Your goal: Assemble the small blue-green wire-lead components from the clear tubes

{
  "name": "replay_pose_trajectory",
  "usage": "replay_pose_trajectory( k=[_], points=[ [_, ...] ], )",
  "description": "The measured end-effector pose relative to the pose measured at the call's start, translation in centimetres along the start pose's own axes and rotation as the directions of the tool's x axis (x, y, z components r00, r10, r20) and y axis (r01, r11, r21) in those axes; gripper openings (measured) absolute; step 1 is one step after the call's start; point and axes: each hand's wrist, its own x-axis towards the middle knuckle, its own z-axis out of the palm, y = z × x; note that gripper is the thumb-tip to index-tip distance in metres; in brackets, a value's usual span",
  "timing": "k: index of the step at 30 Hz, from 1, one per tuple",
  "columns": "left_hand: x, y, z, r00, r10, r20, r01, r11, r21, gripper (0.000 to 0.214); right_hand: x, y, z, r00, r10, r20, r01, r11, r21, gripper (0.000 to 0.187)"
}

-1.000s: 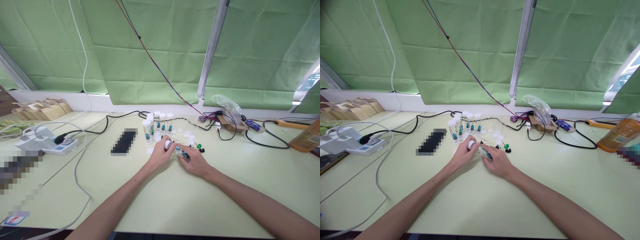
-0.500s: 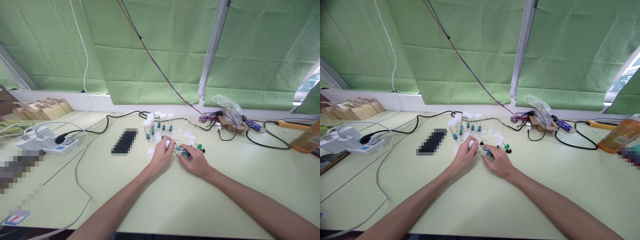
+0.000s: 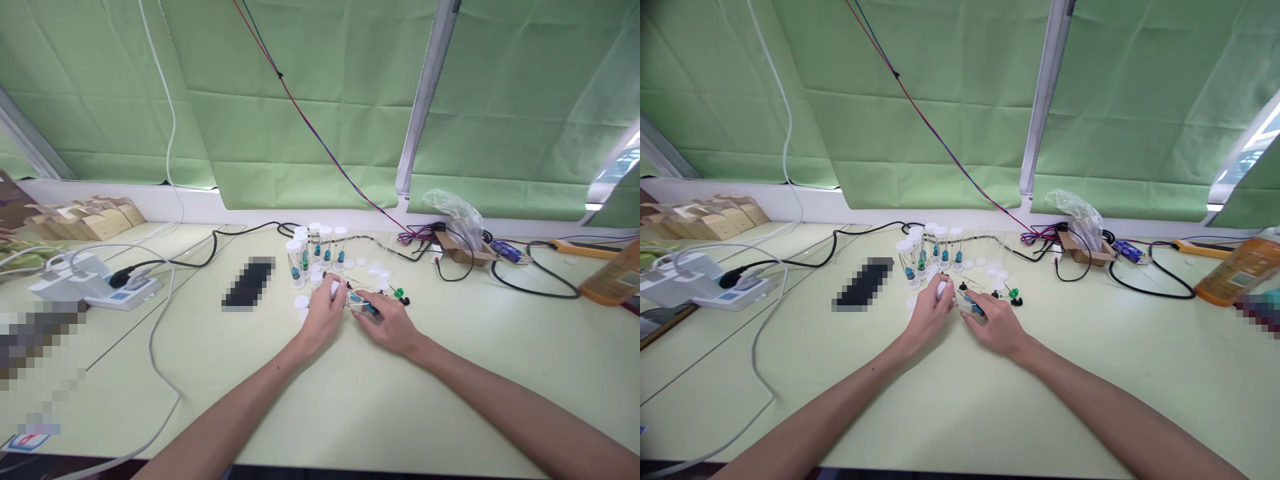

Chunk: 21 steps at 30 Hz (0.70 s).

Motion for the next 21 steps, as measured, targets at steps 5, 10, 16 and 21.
replay_pose_trajectory(
  k=[5,10,16,21],
  points=[
    [-0.26,0.2,0.17,0.999,0.004,-0.037,-0.004,1.0,-0.008,0.023,-0.04,-0.24,0.02,1.0,0.003,0.008,-0.003,1.0,0.013,0.039],
    [-0.36,0.3,0.25,0.998,0.016,-0.061,-0.015,1.0,0.002,0.023,-0.19,-0.33,0.22,1.0,0.01,0.013,-0.01,0.999,0.032,0.04],
    [-0.4,0.15,0.21,0.997,0.055,-0.062,-0.052,0.998,0.046,0.022,-0.26,-0.61,0.32,1.0,0.017,0.004,-0.018,0.999,0.031,0.039],
    [-0.58,0.0,0.2,0.997,0.061,-0.056,-0.057,0.995,0.079,0.023,-0.25,-0.89,0.31,1.0,0.007,-0.006,-0.007,0.999,0.037,0.038]
  ],
)
